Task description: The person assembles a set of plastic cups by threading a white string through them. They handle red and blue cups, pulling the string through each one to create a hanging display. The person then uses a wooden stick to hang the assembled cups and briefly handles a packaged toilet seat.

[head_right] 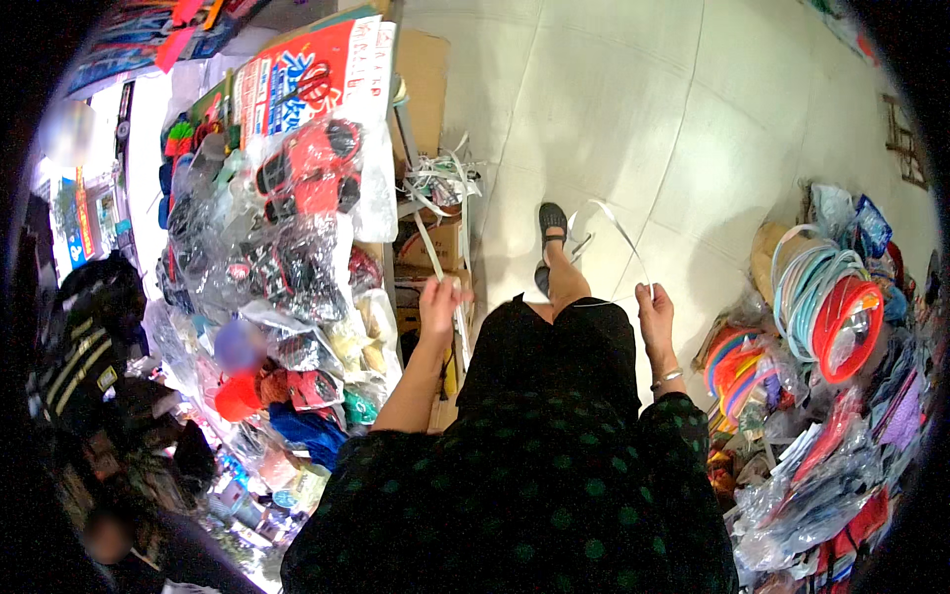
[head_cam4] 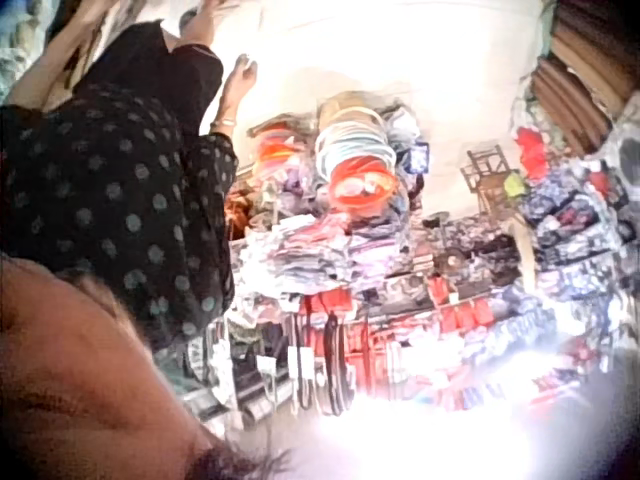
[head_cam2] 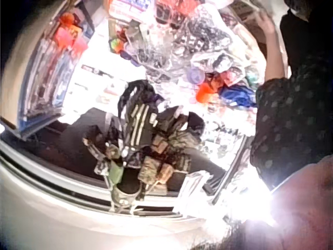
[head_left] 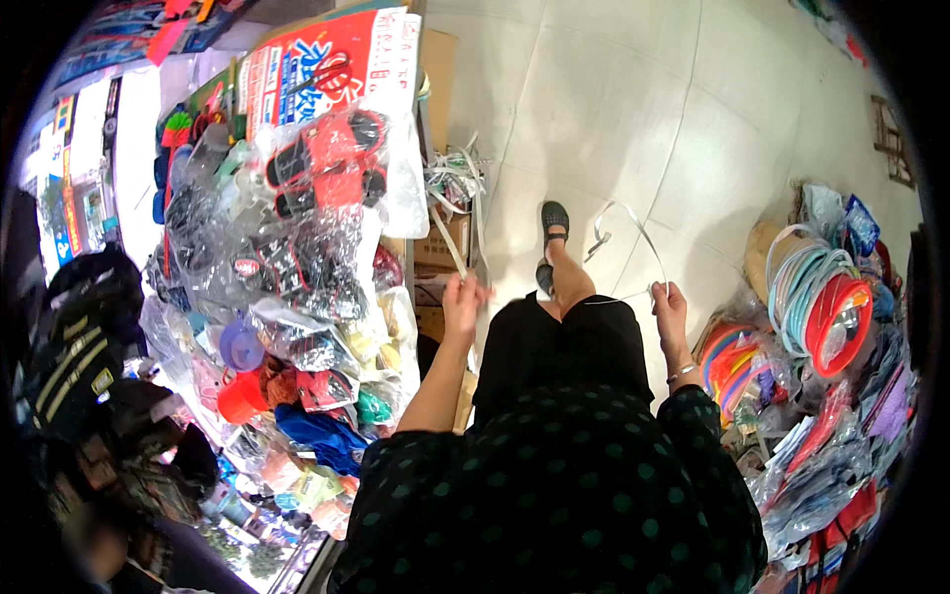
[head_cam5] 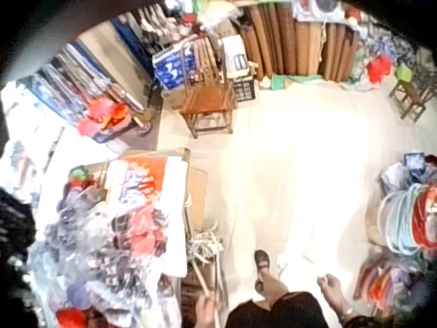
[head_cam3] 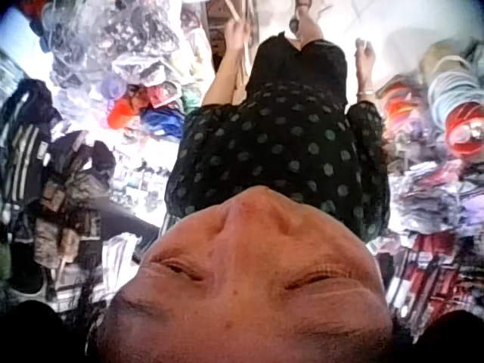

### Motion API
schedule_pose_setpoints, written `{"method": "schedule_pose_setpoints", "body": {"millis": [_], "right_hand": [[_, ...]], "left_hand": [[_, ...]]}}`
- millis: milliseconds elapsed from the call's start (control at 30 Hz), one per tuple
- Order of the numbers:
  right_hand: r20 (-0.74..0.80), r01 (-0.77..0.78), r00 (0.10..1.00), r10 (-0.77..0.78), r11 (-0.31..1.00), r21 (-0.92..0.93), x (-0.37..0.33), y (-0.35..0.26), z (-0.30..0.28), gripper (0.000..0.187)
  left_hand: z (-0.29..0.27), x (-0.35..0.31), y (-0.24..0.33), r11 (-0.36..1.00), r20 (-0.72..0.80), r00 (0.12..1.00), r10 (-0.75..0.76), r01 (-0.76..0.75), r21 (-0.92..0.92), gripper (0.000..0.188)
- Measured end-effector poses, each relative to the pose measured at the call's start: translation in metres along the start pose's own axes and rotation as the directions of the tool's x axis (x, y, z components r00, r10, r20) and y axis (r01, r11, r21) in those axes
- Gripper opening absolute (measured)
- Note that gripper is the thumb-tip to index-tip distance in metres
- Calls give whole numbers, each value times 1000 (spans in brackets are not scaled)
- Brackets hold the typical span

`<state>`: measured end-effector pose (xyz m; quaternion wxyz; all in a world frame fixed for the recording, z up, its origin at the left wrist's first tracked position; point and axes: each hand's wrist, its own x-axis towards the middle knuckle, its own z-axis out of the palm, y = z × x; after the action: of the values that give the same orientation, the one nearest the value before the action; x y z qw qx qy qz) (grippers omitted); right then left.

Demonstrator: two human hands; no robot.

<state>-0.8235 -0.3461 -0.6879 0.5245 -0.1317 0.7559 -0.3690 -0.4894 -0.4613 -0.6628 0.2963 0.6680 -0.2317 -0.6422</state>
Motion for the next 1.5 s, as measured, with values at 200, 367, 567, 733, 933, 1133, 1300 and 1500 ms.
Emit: {"method": "schedule_pose_setpoints", "body": {"millis": [200,367,567,733,933,1133,1300,1500], "right_hand": [[96,82,992,-77,995,-60,-22,-6,-5,21],[227,170,963,-142,979,-110,-26,-38,-2,21],[387,379,861,-329,924,-58,22,-85,0,24],[532,432,772,-348,901,-38,73,-162,-18,28],[585,385,741,-329,922,32,124,-236,-53,26],[633,384,704,-321,922,39,151,-273,-37,23],[664,407,679,-313,913,15,173,-306,-7,23],[482,402,822,-303,908,-114,246,-358,-8,23]], "left_hand": [[-40,-133,28,923,260,965,-39,-65,379,21],[-77,-266,66,836,245,968,62,-184,517,18],[-97,-438,46,855,-371,771,518,-448,262,17],[-11,-540,43,88,-502,67,862,-996,19,31],[99,-624,113,-362,-359,-385,850,-923,131,28],[159,-643,181,-464,-269,-525,807,-847,260,25],[131,-583,241,-457,-274,-512,814,-856,242,23],[54,-414,350,-323,-309,-365,878,-929,182,10]]}}
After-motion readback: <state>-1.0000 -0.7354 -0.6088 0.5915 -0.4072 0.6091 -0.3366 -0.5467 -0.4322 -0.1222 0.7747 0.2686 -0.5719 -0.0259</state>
